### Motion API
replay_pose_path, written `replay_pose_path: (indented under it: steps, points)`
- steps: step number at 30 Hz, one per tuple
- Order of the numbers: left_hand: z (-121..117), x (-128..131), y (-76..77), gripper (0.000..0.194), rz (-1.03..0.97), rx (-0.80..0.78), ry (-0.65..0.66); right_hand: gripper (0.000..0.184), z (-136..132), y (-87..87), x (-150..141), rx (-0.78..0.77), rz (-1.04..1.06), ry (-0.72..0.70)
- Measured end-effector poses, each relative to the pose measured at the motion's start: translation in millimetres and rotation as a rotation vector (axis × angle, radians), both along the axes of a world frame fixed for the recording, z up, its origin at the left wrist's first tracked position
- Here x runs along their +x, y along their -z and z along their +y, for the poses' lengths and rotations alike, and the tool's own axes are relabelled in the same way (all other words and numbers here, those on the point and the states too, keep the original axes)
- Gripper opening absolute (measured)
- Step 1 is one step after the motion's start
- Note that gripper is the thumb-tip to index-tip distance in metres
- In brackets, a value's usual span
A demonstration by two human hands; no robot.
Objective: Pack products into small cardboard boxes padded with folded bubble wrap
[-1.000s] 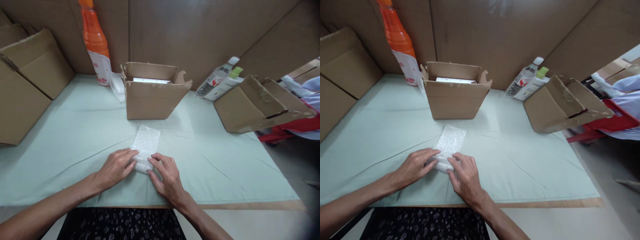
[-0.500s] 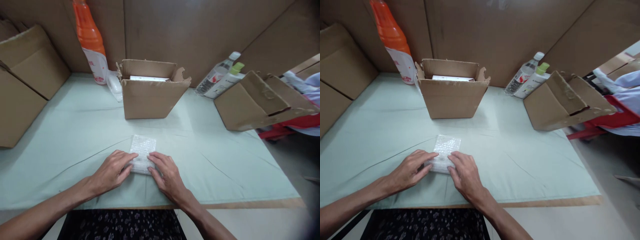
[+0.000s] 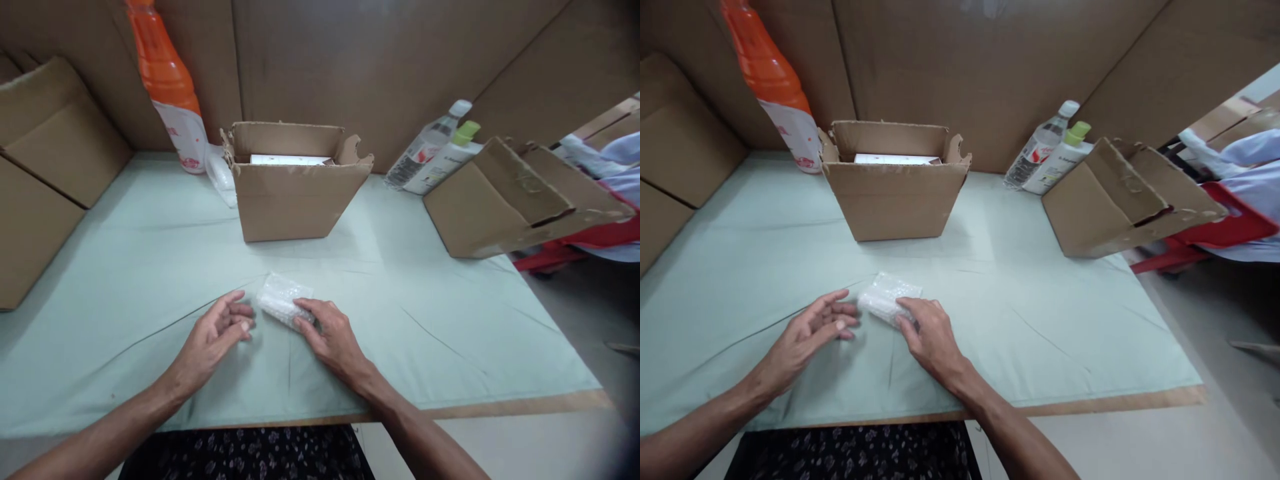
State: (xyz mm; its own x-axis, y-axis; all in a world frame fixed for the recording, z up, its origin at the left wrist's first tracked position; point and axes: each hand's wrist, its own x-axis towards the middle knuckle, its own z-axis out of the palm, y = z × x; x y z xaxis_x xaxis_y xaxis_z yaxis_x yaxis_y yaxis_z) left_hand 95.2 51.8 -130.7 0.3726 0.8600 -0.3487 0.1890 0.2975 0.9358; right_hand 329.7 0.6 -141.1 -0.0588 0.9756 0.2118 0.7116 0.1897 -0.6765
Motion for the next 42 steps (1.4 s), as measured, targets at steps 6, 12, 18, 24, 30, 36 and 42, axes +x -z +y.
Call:
replay_pose_path:
  steps: [6, 12, 18, 24, 30, 36, 42]
  points:
    - [-6.8, 13.4, 8.2, 0.071, -0.252, -0.227, -0.083, 0.022, -6.3, -10.1, -9.9, -0.191, 0.211, -0.073]
    - [-4.9, 17.0, 8.3, 0.038, -0.265, -0.153, -0.087, 0.062, -3.1, -9.3, 3.0, -0.204, 0.33, -0.014]
    - [24.2, 16.3, -12.6, 0.036, 0.022, 0.35, -0.041, 0.024, 9.8, -3.2, 5.5, -0.325, 0.511, 0.052]
    - [112.3, 28.7, -70.1, 0.046, 0.385, 1.296, -0.199, 0.027, 10.2, -0.2, 13.1, -0.328, 0.544, 0.128]
    - [171.1, 51.0, -82.4, 0.011, 0.319, 1.289, -0.17, 0.028, 6.1, -10.6, 20.8, -0.277, 0.428, 0.089]
    - [138.3, 38.8, -78.0, 0.007, 0.238, 1.239, -0.135, 0.021, 1.6, -60.5, 51.8, -0.079, 0.285, 0.123]
    - [64.1, -0.2, -80.2, 0.017, 0.234, 1.21, -0.092, 0.025, 5.4, -137.4, 66.8, 0.174, 0.252, 0.218]
